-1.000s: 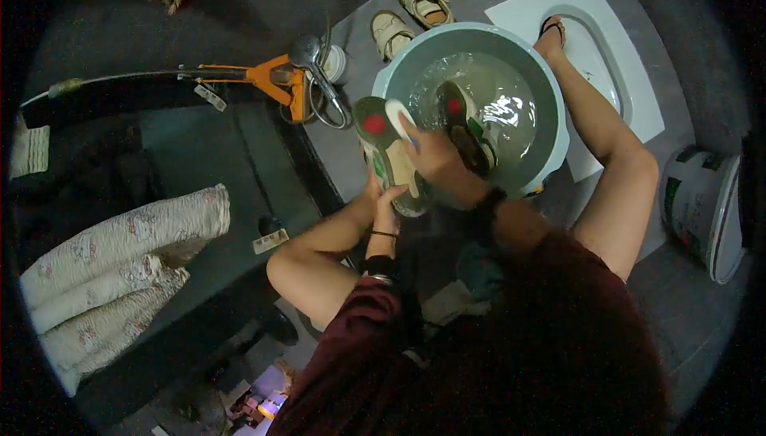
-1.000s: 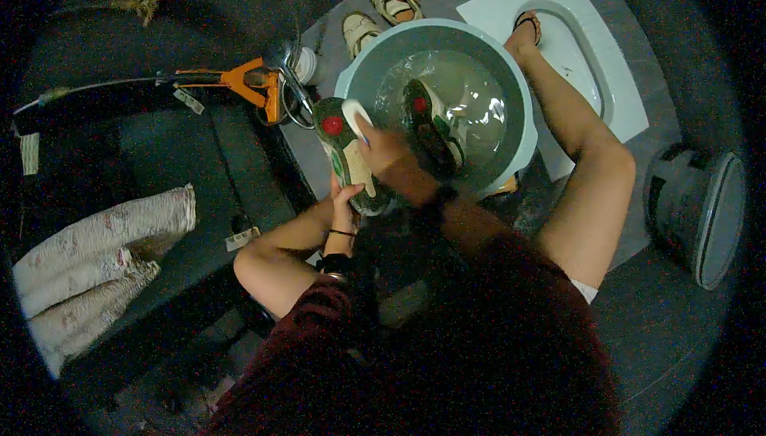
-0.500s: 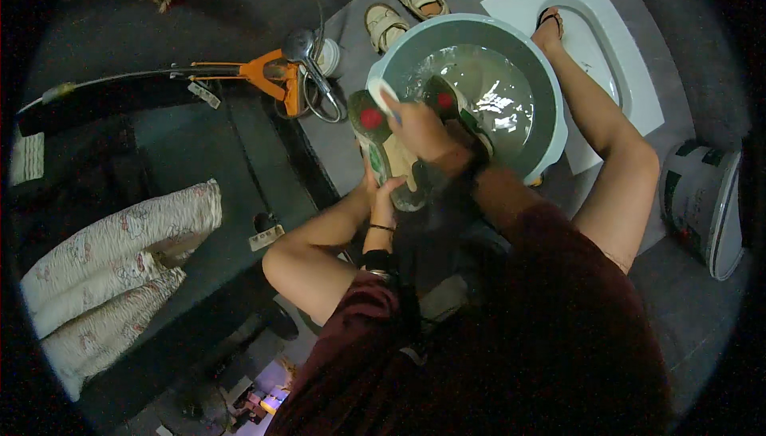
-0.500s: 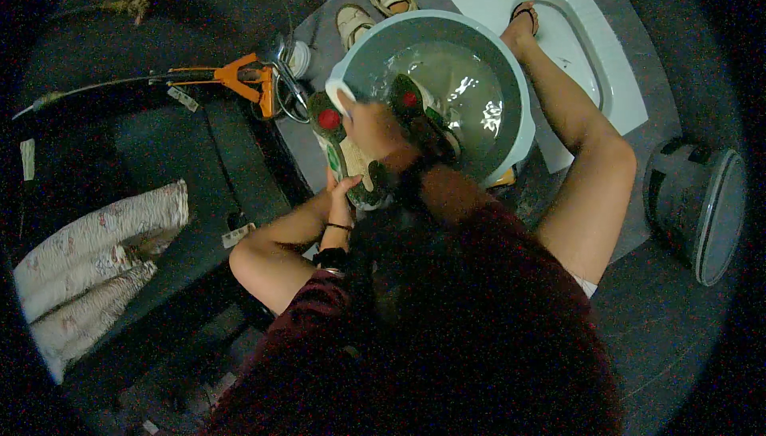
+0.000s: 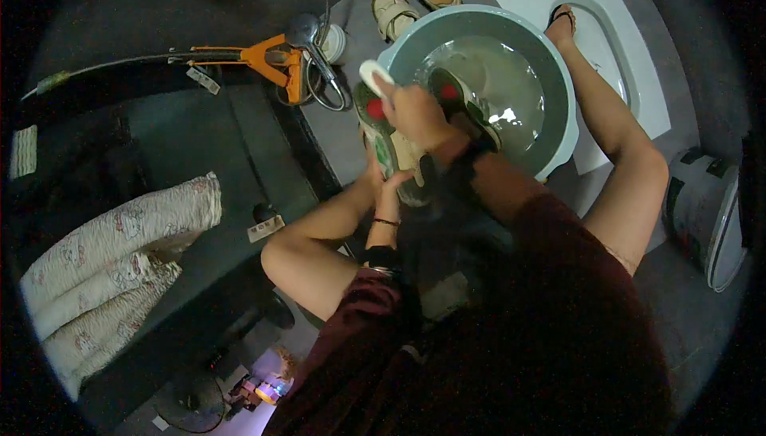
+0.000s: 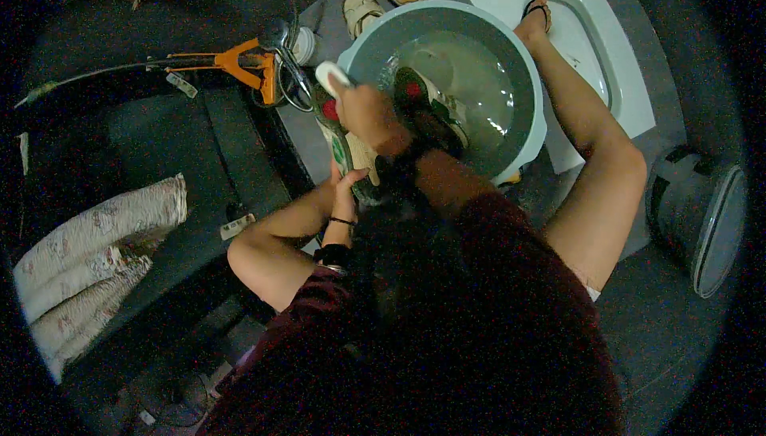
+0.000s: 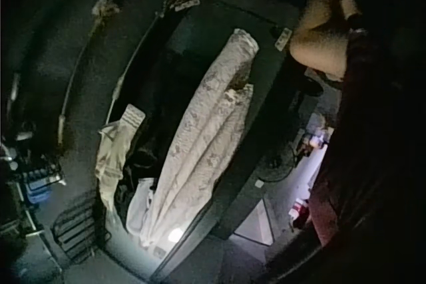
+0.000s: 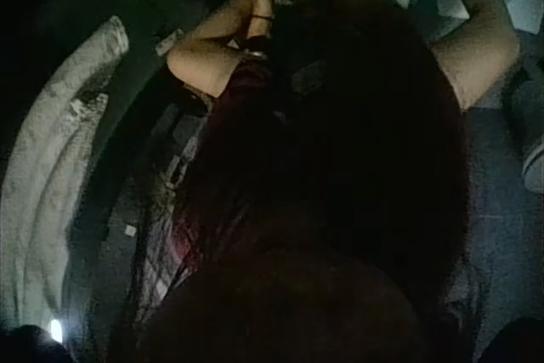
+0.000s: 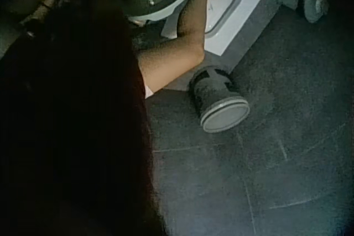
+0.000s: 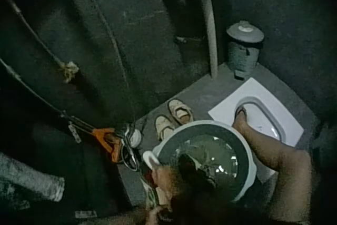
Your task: The person washes shoes in a bucket of water using a brush, scrubbing the sides and soles of the footwear.
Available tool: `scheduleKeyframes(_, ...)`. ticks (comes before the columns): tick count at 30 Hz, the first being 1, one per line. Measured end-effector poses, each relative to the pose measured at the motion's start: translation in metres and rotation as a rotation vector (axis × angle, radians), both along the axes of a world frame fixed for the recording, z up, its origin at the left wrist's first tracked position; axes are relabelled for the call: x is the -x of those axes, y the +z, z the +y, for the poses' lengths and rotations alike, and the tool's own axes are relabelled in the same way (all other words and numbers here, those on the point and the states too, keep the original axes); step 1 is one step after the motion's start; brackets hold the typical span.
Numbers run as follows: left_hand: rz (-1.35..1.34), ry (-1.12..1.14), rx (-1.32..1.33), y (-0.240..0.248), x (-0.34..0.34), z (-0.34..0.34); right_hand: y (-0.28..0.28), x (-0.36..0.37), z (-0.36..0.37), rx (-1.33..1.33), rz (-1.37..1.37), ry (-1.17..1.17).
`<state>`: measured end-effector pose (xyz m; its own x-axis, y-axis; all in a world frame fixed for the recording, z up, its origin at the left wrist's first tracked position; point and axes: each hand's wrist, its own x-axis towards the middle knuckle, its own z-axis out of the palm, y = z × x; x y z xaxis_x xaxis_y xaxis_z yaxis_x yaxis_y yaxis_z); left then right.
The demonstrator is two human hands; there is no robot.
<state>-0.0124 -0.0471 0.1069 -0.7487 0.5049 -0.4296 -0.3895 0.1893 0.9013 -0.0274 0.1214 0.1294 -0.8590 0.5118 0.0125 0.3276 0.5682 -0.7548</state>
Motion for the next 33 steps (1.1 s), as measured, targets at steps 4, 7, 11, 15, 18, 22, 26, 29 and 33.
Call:
scheduleKeyframes(4, 0.0, 0.051, -0.051, 0.001, -0.003, -0.011, 0.026, -0.077, -0.032, 0.048, 0.002, 0.297)
scheduleKeyframes(7, 0.056, 0.129, -0.056, -0.007, -0.004, -0.019, 0.039, -0.079, -0.04, -0.038, 0.014, 0.304)
scheduleKeyframes(11, -0.02, 0.041, 0.003, -0.004, -0.001, -0.016, 0.034, 0.009, -0.014, 0.057, -0.097, 0.256)
scheduleKeyframes(15, -0.118, 0.02, 0.017, -0.004, -0.009, -0.003, -0.002, 0.031, 0.01, 0.143, -0.009, 0.069)
scheduleKeyframes(18, -0.112, 0.099, -0.044, -0.004, -0.003, -0.017, -0.01, -0.017, -0.017, -0.074, 0.325, 0.136)
scheduleKeyframes(22, -0.051, 0.201, -0.123, -0.005, -0.008, -0.015, 0.036, -0.074, -0.026, 0.087, -0.047, 0.389)
scheduleKeyframes(26, -0.103, 0.045, -0.073, -0.007, -0.001, -0.01, 0.015, -0.006, -0.006, 0.096, 0.084, 0.284)
scheduleKeyframes(29, -0.081, 0.104, -0.003, -0.003, -0.005, 0.0, -0.015, 0.025, 0.015, 0.12, 0.154, 0.159)
scheduleKeyframes(33, -0.093, 0.161, -0.025, 0.001, 0.0, -0.006, -0.023, 0.004, 0.008, 0.146, 0.301, 0.053)
